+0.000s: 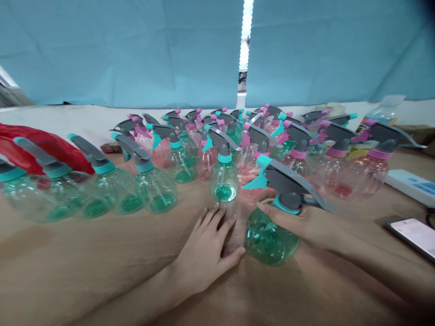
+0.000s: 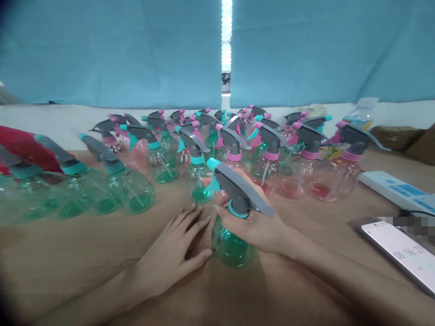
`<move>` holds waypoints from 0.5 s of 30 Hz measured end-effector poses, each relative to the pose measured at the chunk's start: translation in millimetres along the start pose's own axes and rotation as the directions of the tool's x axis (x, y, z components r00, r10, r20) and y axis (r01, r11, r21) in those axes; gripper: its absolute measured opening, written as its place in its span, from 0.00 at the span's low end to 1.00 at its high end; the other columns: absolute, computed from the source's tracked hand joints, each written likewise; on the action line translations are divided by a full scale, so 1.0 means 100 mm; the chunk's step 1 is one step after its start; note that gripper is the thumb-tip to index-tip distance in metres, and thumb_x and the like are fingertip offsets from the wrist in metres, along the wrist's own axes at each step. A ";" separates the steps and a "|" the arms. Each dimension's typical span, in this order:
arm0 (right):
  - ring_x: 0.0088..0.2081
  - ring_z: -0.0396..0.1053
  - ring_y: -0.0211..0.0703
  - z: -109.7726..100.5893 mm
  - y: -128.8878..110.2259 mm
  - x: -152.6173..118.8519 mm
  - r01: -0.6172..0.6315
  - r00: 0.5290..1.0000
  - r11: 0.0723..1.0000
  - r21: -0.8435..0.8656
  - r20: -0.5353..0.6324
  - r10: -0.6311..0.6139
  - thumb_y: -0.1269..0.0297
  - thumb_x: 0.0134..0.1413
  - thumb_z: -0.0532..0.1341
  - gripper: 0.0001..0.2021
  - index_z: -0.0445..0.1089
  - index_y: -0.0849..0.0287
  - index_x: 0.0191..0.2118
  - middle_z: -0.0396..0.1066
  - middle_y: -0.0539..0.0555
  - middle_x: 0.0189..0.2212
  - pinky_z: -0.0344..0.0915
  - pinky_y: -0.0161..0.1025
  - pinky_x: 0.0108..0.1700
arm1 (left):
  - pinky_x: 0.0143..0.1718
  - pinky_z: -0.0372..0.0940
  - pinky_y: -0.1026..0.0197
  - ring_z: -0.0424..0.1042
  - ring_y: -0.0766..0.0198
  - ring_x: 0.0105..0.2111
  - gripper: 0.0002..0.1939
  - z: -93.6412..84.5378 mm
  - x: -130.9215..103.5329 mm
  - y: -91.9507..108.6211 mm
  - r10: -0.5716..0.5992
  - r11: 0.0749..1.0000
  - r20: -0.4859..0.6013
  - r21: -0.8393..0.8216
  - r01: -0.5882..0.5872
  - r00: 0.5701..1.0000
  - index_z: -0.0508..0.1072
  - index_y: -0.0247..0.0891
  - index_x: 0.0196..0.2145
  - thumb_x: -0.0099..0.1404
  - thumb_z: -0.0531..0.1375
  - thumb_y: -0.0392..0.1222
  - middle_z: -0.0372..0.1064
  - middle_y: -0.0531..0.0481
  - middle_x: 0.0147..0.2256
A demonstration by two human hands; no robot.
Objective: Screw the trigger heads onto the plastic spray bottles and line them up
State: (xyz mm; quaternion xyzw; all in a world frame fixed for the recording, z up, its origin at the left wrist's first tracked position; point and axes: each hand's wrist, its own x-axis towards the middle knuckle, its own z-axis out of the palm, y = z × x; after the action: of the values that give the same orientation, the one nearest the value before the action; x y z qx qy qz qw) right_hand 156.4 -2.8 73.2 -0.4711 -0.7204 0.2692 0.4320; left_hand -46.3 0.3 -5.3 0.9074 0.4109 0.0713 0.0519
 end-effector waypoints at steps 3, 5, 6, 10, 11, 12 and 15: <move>0.29 0.74 0.42 0.01 0.02 -0.01 0.009 1.000 1.000 0.012 -0.020 -0.009 0.64 0.44 0.57 0.09 0.62 0.52 0.36 0.70 0.48 0.26 0.73 0.39 0.34 | 0.60 0.48 0.41 0.49 0.47 0.62 0.31 0.00 0.00 0.00 0.002 1.000 -0.016 -0.006 -0.002 1.000 0.57 0.38 0.62 0.66 0.55 0.56 0.52 0.39 0.62; 0.29 0.73 0.42 0.01 0.02 -0.01 0.001 1.000 1.000 0.026 -0.026 0.000 0.64 0.44 0.57 0.10 0.61 0.52 0.36 0.70 0.48 0.26 0.73 0.39 0.34 | 0.60 0.48 0.41 0.49 0.47 0.62 0.31 0.00 0.00 0.00 0.002 1.000 -0.020 -0.008 -0.002 1.000 0.57 0.38 0.62 0.66 0.55 0.56 0.53 0.40 0.62; 0.29 0.73 0.42 0.01 0.02 -0.01 0.001 1.000 1.000 0.031 -0.026 -0.001 0.64 0.44 0.57 0.10 0.61 0.52 0.37 0.70 0.48 0.26 0.73 0.40 0.34 | 0.60 0.48 0.41 0.49 0.47 0.63 0.31 0.01 0.00 0.00 0.002 1.000 -0.018 -0.007 -0.002 1.000 0.57 0.38 0.62 0.66 0.55 0.56 0.52 0.40 0.62; 0.29 0.73 0.41 -0.01 0.01 -0.02 0.020 1.000 1.000 0.012 -0.008 -0.020 0.65 0.43 0.56 0.11 0.63 0.52 0.37 0.70 0.49 0.29 0.73 0.39 0.35 | 0.60 0.47 0.41 0.48 0.47 0.63 0.31 0.00 0.00 0.01 -0.002 1.000 -0.001 0.003 0.002 1.000 0.56 0.38 0.62 0.67 0.55 0.55 0.52 0.40 0.62; 0.29 0.72 0.41 -0.02 0.01 -0.02 0.018 1.000 1.000 0.005 0.005 -0.018 0.66 0.43 0.56 0.11 0.63 0.52 0.37 0.71 0.50 0.30 0.73 0.39 0.35 | 0.61 0.46 0.41 0.49 0.47 0.63 0.31 0.00 0.00 0.01 -0.004 1.000 0.003 0.003 0.004 1.000 0.56 0.38 0.62 0.67 0.55 0.55 0.52 0.40 0.62; 0.29 0.72 0.41 -0.02 0.01 -0.02 0.012 1.000 1.000 0.004 0.016 -0.012 0.66 0.43 0.56 0.10 0.63 0.52 0.36 0.71 0.50 0.31 0.73 0.38 0.35 | 0.61 0.46 0.41 0.49 0.47 0.63 0.32 0.00 0.00 0.02 -0.005 1.000 0.005 0.004 0.005 1.000 0.56 0.38 0.62 0.66 0.55 0.55 0.52 0.39 0.62; 0.29 0.72 0.41 -0.02 -0.01 0.00 0.008 1.000 1.000 -0.004 0.019 -0.008 0.65 0.43 0.55 0.04 0.63 0.52 0.30 0.71 0.49 0.27 0.73 0.38 0.35 | 0.60 0.47 0.41 0.49 0.46 0.63 0.31 -0.01 0.00 0.02 -0.002 1.000 0.005 0.005 0.002 1.000 0.57 0.37 0.62 0.66 0.55 0.55 0.52 0.39 0.62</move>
State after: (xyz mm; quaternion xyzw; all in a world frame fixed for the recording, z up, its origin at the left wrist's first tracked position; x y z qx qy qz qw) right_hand 157.8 -3.4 74.7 -0.4668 -0.7268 0.2704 0.4251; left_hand -44.4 -0.9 -4.0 0.9072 0.4119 0.0682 0.0509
